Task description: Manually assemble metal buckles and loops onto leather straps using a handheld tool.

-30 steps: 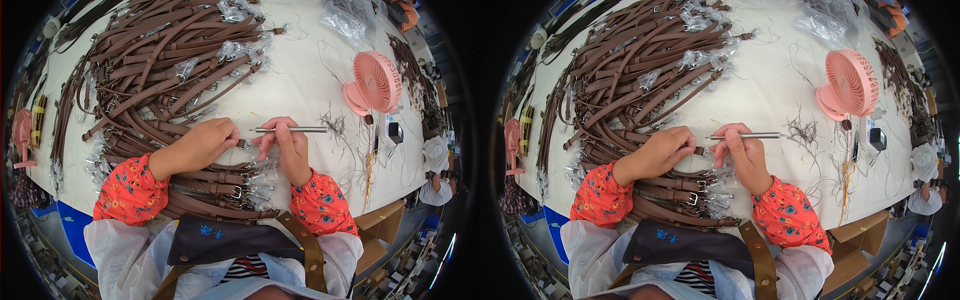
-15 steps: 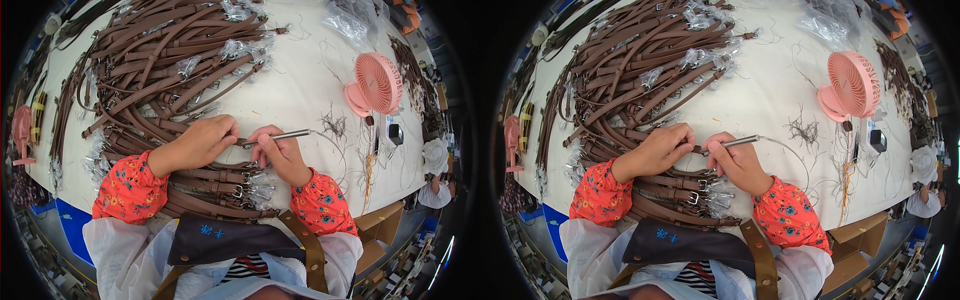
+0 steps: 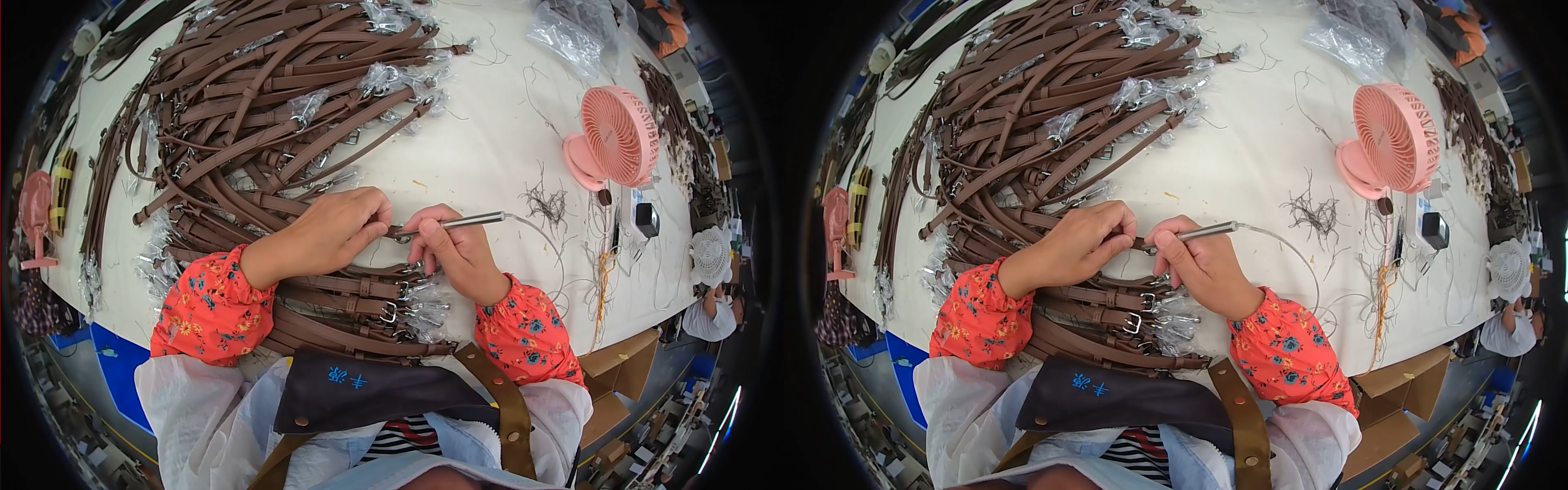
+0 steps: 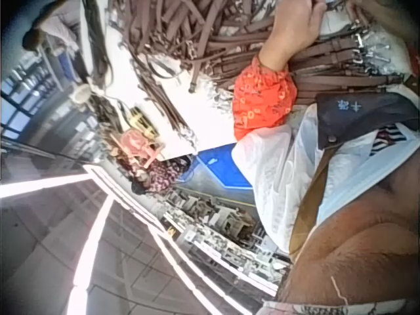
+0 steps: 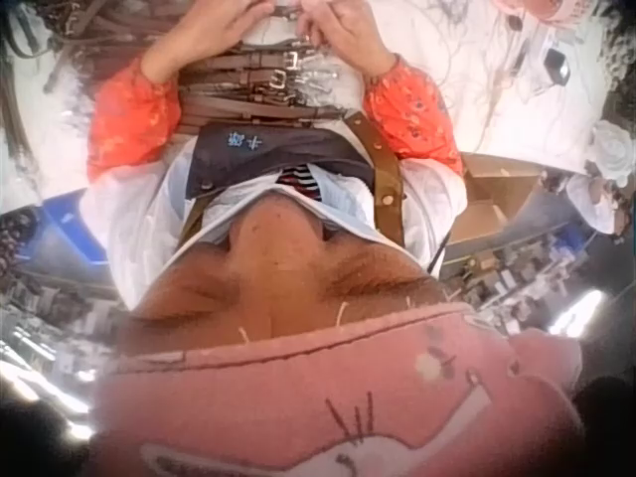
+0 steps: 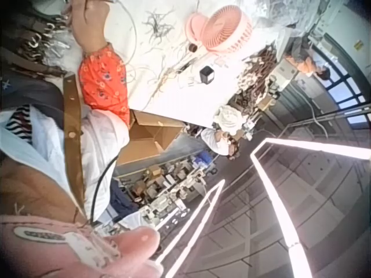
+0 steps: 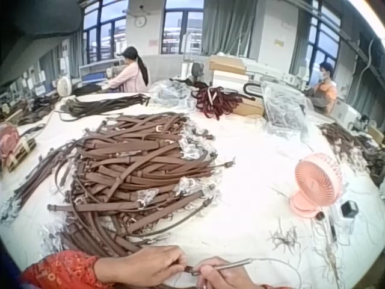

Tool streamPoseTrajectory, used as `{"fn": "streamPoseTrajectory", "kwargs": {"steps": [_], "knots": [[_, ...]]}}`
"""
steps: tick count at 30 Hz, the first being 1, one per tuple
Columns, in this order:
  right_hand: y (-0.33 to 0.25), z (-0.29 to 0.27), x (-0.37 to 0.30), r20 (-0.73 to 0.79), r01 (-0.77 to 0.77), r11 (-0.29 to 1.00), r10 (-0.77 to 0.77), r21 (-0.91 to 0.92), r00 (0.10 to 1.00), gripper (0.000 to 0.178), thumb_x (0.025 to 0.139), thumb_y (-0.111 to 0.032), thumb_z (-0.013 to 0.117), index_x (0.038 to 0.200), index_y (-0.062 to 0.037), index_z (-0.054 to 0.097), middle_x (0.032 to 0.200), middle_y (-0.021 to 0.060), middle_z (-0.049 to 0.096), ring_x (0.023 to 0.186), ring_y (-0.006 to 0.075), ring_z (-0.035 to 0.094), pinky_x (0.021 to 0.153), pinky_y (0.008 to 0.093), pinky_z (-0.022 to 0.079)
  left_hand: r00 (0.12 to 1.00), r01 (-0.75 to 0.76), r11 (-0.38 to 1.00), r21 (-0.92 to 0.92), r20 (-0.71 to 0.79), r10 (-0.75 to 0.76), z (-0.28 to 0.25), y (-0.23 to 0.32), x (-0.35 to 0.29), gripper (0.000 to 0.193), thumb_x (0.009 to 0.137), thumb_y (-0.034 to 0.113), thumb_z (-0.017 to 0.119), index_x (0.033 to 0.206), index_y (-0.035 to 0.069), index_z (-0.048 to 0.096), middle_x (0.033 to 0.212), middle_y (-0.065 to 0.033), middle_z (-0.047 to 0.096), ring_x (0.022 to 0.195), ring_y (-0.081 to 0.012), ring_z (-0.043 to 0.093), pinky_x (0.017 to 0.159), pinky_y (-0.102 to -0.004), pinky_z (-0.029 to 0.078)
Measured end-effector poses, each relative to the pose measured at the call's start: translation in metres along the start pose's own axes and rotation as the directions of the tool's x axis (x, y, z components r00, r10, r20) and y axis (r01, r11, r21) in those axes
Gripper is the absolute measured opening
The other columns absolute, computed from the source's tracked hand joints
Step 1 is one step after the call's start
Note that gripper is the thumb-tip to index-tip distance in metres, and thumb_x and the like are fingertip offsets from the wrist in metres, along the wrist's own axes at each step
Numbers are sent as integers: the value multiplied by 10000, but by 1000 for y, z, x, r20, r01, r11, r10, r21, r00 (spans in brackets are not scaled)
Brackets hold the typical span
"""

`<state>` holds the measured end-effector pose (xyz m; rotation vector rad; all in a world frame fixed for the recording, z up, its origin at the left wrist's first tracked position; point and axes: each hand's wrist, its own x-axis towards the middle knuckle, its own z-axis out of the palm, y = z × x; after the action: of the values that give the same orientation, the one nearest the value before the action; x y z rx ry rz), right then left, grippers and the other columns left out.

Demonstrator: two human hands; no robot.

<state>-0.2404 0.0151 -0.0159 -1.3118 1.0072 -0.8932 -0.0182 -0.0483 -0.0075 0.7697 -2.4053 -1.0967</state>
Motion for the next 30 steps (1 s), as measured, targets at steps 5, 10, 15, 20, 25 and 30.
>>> {"fn": "streamPoseTrajectory", "kwargs": {"steps": [5,10,15,20,25,30], "knots": [[-1,0,0,7,-8,1000,8,-21,1000,296,1037,-265,459,1051,-2,595,706,29,624,542,55,530,495,206,421,1000,24,1000,-18,20,-23,-2,3,0,105,900,75,571,926,19,487,858,-155,563,800,-360,564,685,-429,440],[-1,0,0,5,-6,1000,6,-18,1000,294,1036,-264,462,1045,-3,595,708,33,622,542,57,529,496,205,422,999,30,999,-43,-38,-32,0,1,-1,104,900,46,586,943,10,498,848,-123,546,753,-290,578,675,-368,458],[4,-1,-2,-47,9,998,-6,68,999,302,1039,-278,447,1052,-8,582,723,46,617,546,66,535,504,208,422,994,81,988,-131,-59,-89,-1,5,0,171,866,14,619,1023,-1,553,884,-114,556,775,-260,599,675,-337,484],[3,0,0,-39,3,998,-1,61,999,305,1042,-278,438,1058,-7,577,728,45,615,550,67,539,509,207,422,992,-72,993,92,-94,81,9,-6,-2,169,834,6,634,993,9,578,912,-120,563,755,-294,596,671,-360,488],[2,-1,1,-18,9,999,-8,37,1000,297,1042,-265,437,1059,-2,576,736,44,612,553,64,536,514,204,424,994,-15,987,160,-101,31,12,2,-1,130,829,11,627,937,10,554,893,-133,553,757,-326,590,664,-381,482],[1,-1,1,-1,19,999,-19,27,1000,278,1043,-240,434,1070,1,571,740,41,610,558,59,530,521,207,433,994,-9,993,119,-110,22,11,1,0,114,835,16,611,913,14,528,880,-138,544,736,-328,583,647,-386,473]]}}
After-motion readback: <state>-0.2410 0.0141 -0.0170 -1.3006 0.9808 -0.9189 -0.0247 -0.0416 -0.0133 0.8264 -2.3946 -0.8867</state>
